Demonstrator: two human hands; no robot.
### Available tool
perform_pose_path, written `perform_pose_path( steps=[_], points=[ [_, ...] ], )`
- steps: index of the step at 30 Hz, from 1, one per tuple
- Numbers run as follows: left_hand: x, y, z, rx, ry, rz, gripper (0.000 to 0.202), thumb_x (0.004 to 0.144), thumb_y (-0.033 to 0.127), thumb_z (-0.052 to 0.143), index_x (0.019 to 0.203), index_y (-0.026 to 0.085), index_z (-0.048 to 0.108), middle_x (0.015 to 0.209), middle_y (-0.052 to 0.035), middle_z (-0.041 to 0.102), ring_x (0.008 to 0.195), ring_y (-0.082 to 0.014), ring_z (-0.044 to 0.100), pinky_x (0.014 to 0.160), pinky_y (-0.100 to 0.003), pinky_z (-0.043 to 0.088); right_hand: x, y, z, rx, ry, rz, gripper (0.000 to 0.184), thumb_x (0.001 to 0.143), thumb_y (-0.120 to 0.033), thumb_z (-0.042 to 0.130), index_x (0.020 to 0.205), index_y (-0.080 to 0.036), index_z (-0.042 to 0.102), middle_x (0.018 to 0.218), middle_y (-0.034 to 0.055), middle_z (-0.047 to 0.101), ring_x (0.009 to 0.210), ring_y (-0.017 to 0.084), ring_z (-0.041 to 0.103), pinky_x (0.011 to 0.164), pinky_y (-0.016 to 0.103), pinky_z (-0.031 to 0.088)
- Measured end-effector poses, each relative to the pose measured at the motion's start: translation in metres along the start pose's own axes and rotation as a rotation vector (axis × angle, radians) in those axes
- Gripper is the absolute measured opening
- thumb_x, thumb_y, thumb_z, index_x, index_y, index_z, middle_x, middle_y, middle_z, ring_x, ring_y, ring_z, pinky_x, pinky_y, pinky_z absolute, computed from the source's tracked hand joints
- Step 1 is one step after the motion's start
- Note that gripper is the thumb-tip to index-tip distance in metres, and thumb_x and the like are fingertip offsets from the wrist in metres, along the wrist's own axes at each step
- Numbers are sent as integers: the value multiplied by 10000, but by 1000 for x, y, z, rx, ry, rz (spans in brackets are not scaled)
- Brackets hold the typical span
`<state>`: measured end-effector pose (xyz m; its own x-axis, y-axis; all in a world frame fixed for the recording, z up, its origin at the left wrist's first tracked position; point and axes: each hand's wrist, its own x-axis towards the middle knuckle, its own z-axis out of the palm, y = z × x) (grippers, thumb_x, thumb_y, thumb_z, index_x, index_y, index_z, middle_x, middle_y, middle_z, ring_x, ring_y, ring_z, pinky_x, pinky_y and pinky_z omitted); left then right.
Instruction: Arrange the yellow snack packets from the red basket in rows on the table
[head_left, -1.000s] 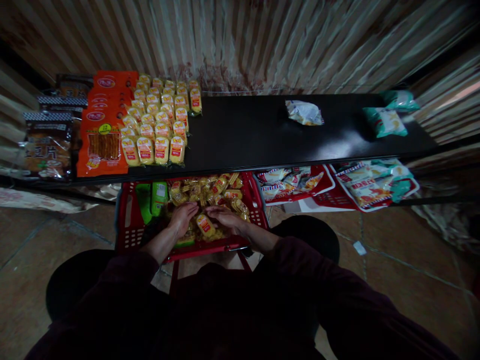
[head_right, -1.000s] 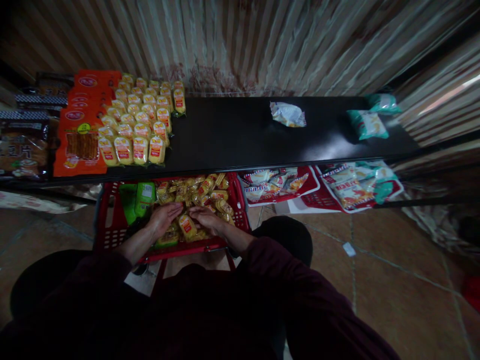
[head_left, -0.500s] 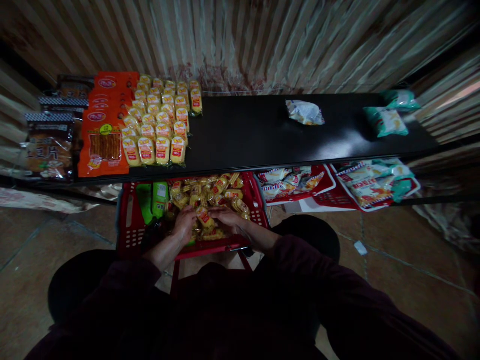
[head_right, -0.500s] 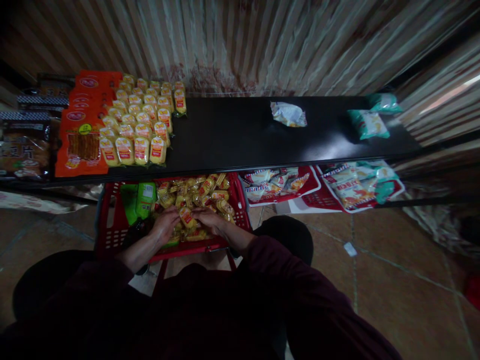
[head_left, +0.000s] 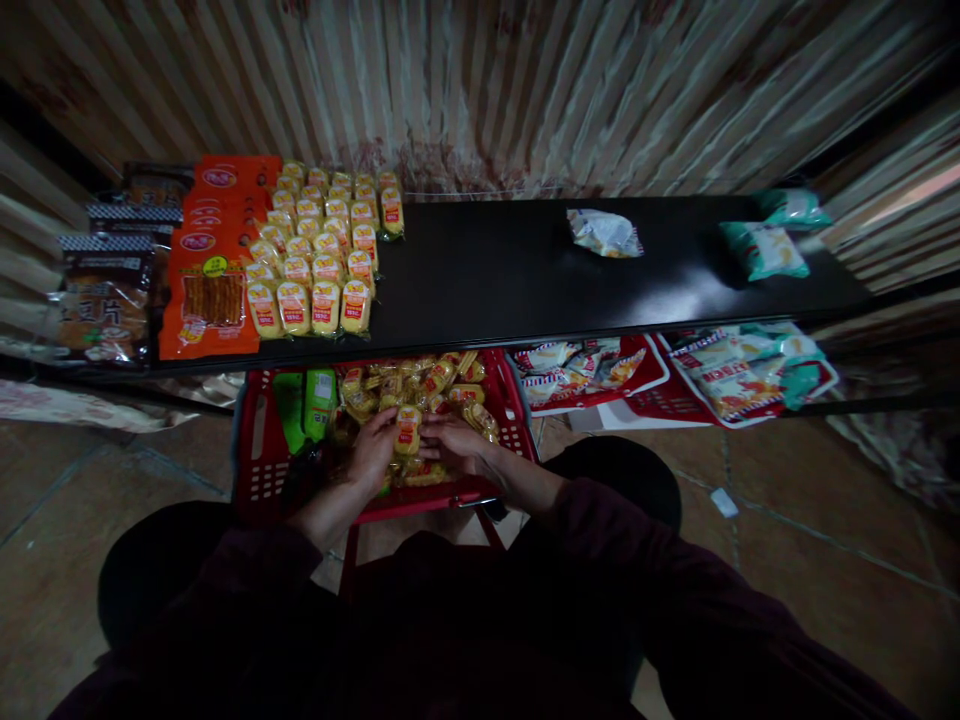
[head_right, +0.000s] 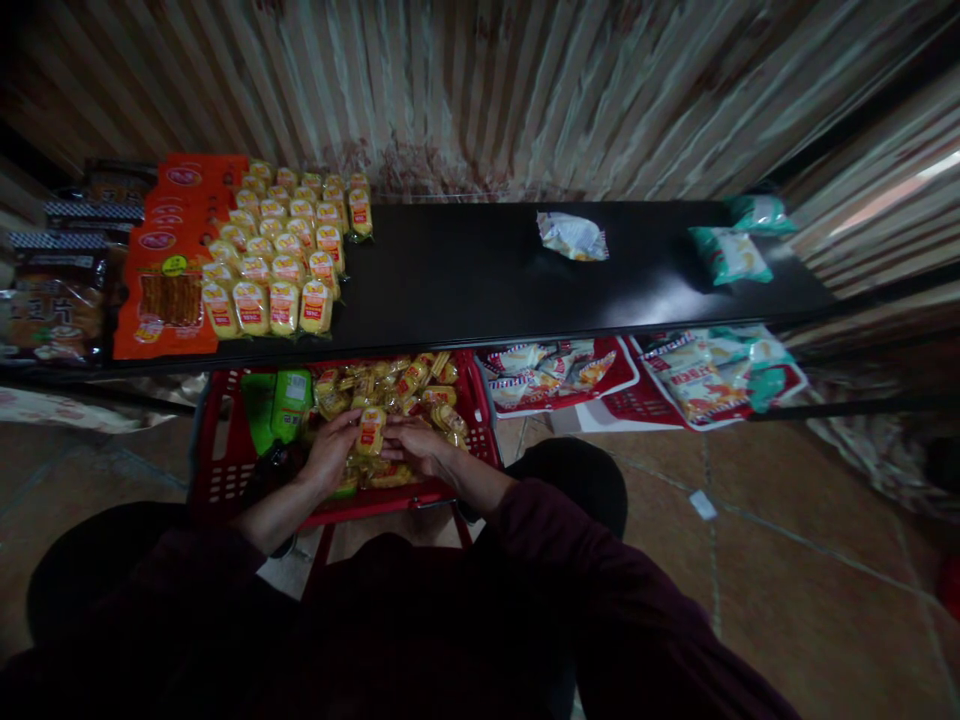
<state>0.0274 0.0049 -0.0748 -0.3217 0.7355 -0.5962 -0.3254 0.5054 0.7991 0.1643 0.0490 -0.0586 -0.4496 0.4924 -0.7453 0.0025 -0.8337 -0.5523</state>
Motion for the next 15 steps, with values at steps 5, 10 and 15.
perform_pose_path(
  steps=[5,10,15],
  points=[
    [-13,6,3,65,-52,63,427,615,122,598,1038,162,641,1006,-57,698,954,-184,627,884,-297,450,-1,-1,-2,27,68,-23,133,723,-180,707,838,-174,640,656,-21,628,590,89,577,668,238,495],
    [-19,12,7,173,-121,174,404,654,135,615,1054,191,636,1066,-66,684,1007,-205,620,935,-325,440,-3,-5,-3,-12,43,-131,128,690,-209,721,778,-187,632,730,-12,650,688,100,598,714,238,488],
    [-23,16,11,290,-56,269,412,646,151,662,1054,205,644,1213,-76,617,1167,-229,543,1048,-346,358,-11,-11,-1,-12,40,-209,186,642,-258,758,677,-177,594,738,-13,642,725,105,587,727,256,499]
  ],
)
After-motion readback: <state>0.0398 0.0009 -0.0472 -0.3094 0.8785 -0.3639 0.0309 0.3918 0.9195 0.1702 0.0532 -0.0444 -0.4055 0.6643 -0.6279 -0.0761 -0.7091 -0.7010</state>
